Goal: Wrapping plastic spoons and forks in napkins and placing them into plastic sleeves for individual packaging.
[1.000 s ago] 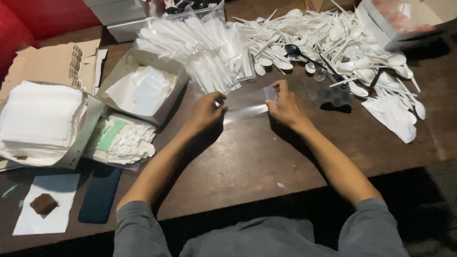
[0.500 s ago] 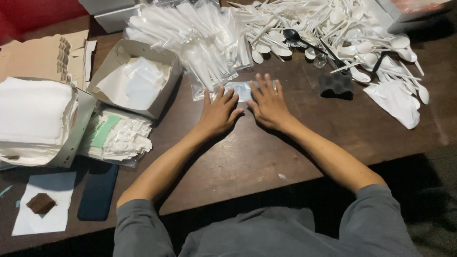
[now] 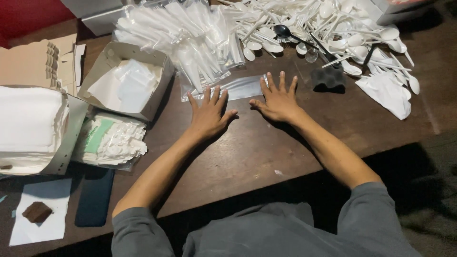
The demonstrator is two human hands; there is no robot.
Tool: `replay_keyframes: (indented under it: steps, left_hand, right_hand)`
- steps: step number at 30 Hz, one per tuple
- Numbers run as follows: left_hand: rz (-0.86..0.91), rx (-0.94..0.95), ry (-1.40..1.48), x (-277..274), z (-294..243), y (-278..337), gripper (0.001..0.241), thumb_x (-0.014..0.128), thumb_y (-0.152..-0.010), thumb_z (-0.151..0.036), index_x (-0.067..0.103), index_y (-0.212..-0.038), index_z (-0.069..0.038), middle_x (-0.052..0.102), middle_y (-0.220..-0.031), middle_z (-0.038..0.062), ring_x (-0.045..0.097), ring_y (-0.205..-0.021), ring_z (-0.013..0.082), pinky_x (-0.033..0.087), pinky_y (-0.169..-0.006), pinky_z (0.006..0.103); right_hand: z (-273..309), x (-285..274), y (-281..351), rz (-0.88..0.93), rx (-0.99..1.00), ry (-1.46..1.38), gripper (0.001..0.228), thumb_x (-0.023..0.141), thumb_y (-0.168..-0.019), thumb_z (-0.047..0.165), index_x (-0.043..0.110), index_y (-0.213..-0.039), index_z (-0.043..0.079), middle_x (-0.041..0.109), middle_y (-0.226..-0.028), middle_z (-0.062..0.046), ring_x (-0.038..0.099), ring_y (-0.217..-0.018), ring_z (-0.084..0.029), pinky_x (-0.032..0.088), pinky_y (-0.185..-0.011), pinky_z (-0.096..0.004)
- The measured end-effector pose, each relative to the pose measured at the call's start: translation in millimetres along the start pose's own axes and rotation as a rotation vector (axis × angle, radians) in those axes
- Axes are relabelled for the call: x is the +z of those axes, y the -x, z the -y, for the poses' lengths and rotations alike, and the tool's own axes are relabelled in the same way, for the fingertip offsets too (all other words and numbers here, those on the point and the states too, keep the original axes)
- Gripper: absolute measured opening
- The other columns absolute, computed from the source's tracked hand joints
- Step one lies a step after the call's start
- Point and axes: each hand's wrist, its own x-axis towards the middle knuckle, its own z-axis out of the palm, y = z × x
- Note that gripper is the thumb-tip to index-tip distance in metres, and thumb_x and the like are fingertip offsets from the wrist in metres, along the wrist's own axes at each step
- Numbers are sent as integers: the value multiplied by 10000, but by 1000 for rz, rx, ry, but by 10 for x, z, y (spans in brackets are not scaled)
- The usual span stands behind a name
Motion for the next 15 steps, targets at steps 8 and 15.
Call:
replay_keyframes:
  steps: [8,15]
  left_hand:
    - [-182,34,-12,18,-30,16,598,441,-1056,-573,571,-1462,-154,414,-1608,189,242,-1516,499,102,-998,910]
    - [-580,140,0,342,187,-125,294,608,-1075,-468,729,-1079,-200,658,-1355,145,429,-1451,496,195,-926,908]
  right_hand:
    - [-42,-268,113,-28,46,-290,953,363,-1026,732,272,-1623,-5,205,-1662,-330,62,-1506,-614,-53,-1105,-827]
    - [-208,-659,277,-174,43,-515,784,596,-992,617,504,-1507,33,464,-1541,-290,270,-1493,-523,201,-1187,-702]
